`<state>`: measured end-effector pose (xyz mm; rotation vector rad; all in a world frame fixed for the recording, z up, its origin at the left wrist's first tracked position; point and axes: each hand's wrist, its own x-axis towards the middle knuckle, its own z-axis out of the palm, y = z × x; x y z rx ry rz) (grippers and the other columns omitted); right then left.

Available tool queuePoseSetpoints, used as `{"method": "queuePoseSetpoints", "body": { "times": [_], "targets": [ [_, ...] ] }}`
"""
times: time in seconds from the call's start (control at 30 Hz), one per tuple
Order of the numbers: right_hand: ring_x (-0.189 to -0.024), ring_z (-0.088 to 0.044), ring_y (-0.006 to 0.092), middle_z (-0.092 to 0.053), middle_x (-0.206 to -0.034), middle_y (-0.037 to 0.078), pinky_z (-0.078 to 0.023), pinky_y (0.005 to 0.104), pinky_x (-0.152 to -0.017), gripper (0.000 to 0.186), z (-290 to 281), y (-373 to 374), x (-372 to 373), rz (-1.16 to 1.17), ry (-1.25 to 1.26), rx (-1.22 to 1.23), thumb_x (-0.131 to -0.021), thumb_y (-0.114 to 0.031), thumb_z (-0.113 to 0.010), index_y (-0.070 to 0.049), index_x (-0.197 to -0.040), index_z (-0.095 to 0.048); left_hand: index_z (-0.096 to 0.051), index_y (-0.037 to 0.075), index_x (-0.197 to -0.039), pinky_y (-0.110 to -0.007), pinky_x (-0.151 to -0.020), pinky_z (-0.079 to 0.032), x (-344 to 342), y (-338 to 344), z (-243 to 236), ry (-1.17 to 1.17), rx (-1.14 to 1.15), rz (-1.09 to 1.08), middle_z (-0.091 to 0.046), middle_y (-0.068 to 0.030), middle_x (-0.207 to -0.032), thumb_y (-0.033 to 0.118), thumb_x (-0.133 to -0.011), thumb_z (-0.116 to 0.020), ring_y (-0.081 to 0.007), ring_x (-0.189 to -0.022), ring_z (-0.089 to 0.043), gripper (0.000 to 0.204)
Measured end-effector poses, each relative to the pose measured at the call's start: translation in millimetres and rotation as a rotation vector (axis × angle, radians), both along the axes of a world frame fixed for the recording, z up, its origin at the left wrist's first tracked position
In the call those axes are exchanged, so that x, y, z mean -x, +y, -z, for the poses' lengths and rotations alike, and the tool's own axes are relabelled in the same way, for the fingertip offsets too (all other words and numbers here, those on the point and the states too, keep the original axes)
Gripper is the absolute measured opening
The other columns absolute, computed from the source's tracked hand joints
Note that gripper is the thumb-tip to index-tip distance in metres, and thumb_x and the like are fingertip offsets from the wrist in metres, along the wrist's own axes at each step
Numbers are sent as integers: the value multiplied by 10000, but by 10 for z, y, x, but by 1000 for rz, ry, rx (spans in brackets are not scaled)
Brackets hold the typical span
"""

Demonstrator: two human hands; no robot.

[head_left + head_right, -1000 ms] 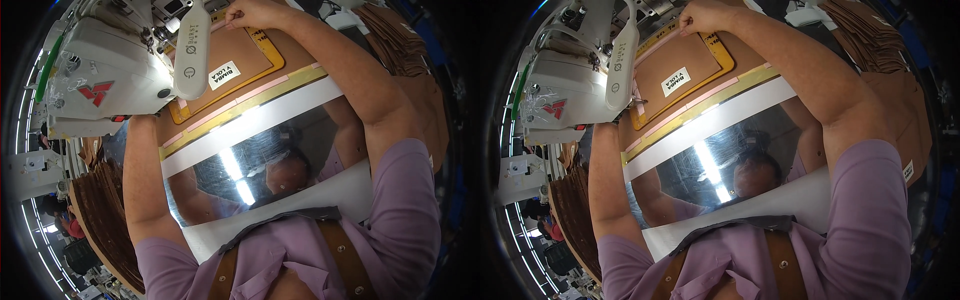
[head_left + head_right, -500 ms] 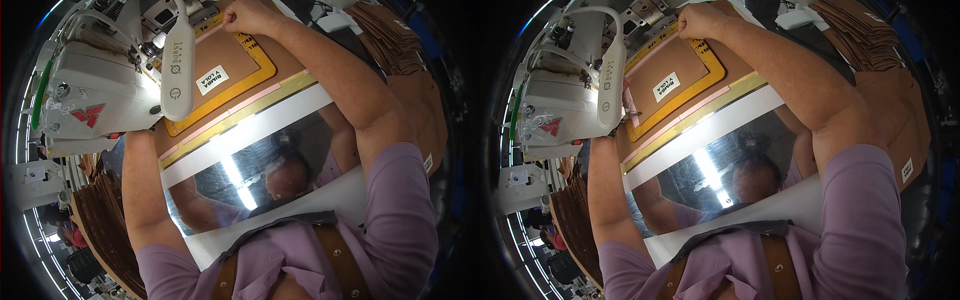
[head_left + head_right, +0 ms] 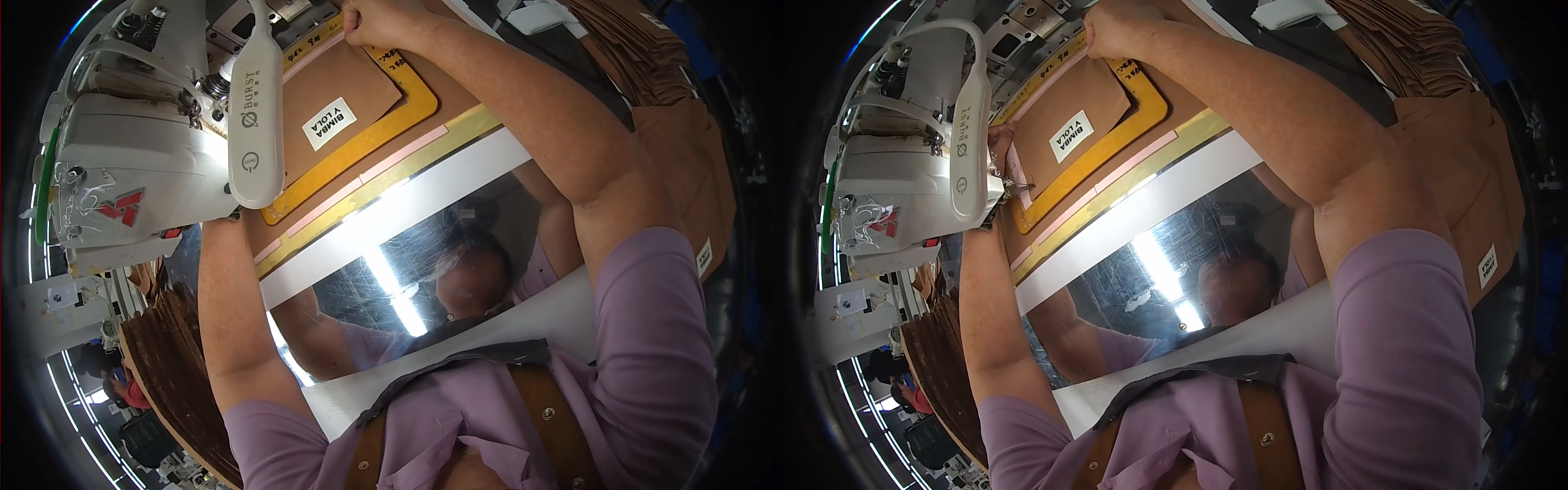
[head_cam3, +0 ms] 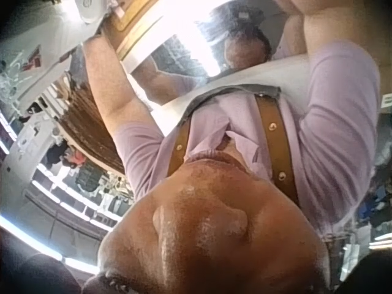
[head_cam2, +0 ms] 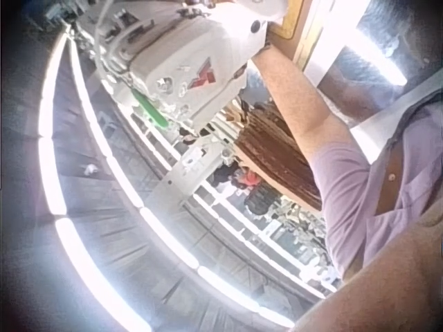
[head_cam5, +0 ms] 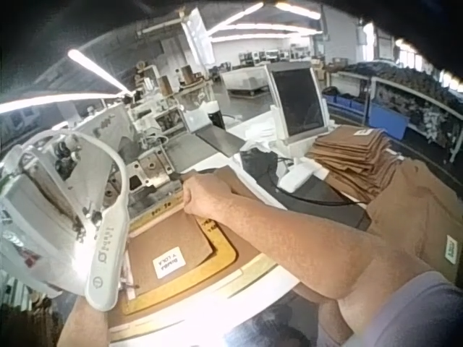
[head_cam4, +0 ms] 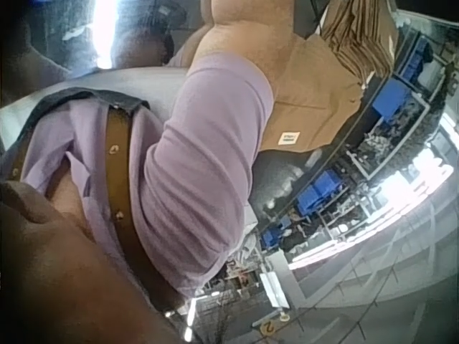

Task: Positioning leather panels and brand labels into a machine frame to automate label attachment.

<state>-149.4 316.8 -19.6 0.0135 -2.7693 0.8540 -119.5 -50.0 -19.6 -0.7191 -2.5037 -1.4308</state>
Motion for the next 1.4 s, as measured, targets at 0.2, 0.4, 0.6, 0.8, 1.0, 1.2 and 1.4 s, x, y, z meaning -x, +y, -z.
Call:
{"method": "queuePoseSetpoints", "body": {
  "times": [0.2, 0.4, 0.6, 0.8, 1.0, 1.2, 1.4],
  "targets": [
    [-806, -744, 294, -759, -825, 97, -585, 416, -753, 71, 60, 34, 66, 3, 44, 13, -742, -207, -801, -146, -752, -765, -725, -3, -1099, -317, -885, -520, -25, -40, -50, 15, 90, 33, -735, -73, -1023, 124, -894, -779, -180, -941, -683, 246],
    [-877, -738, 299, -760, -892, 87, -577, 431, -788, 88, 108, 3, 79, -6, 88, 54, -751, -197, -798, -168, -826, -760, -723, -3, -1100, -317, -891, -518, -69, -158, -138, 42, 190, 50, -734, -76, -1027, 127, -896, -778, -182, -944, -682, 248],
    [-875, -738, 306, -761, -892, 109, -575, 438, -786, 80, 133, 20, 119, -2, 112, -25, -771, -211, -782, -147, -815, -765, -721, -3, -1102, -318, -896, -516, 72, -153, -202, 65, 269, 84, -733, -78, -1030, 129, -897, -778, -184, -947, -682, 250],
    [-873, -738, 308, -762, -889, 116, -573, 439, -781, 81, 62, -57, 70, 3, 37, -26, -790, -209, -765, -129, -803, -763, -719, -2, -1104, -318, -902, -514, 105, -202, -204, 89, 314, 97, -731, -81, -1034, 131, -898, -777, -187, -949, -682, 252],
    [-907, -726, 316, -755, -952, 127, -566, 441, -805, 112, 88, -27, -12, -33, 117, -10, -820, -182, -741, -119, -911, -751, -717, -2, -1106, -319, -907, -511, 48, -62, -131, 115, 333, 119, -730, -84, -1037, 133, -900, -776, -189, -952, -681, 254],
    [-1073, -688, 316, -710, -1167, 173, -543, 435, -910, 238, -2, -459, -170, -262, 562, -339, -892, -125, -644, -108, -1118, -717, -714, -2, -1107, -319, -912, -509, 72, -85, -144, 150, 354, 114, -729, -86, -1040, 136, -901, -776, -191, -955, -681, 256],
    [-1314, -565, 301, -614, -1392, 91, -475, 440, -1091, 402, -73, -1212, -236, -453, 34, -269, -927, -113, -598, -132, -1319, -683, -712, -2, -1109, -320, -918, -507, 111, -8, -51, 173, 364, 104, -728, -89, -1044, 138, -902, -775, -193, -958, -681, 257]
  ]
}}
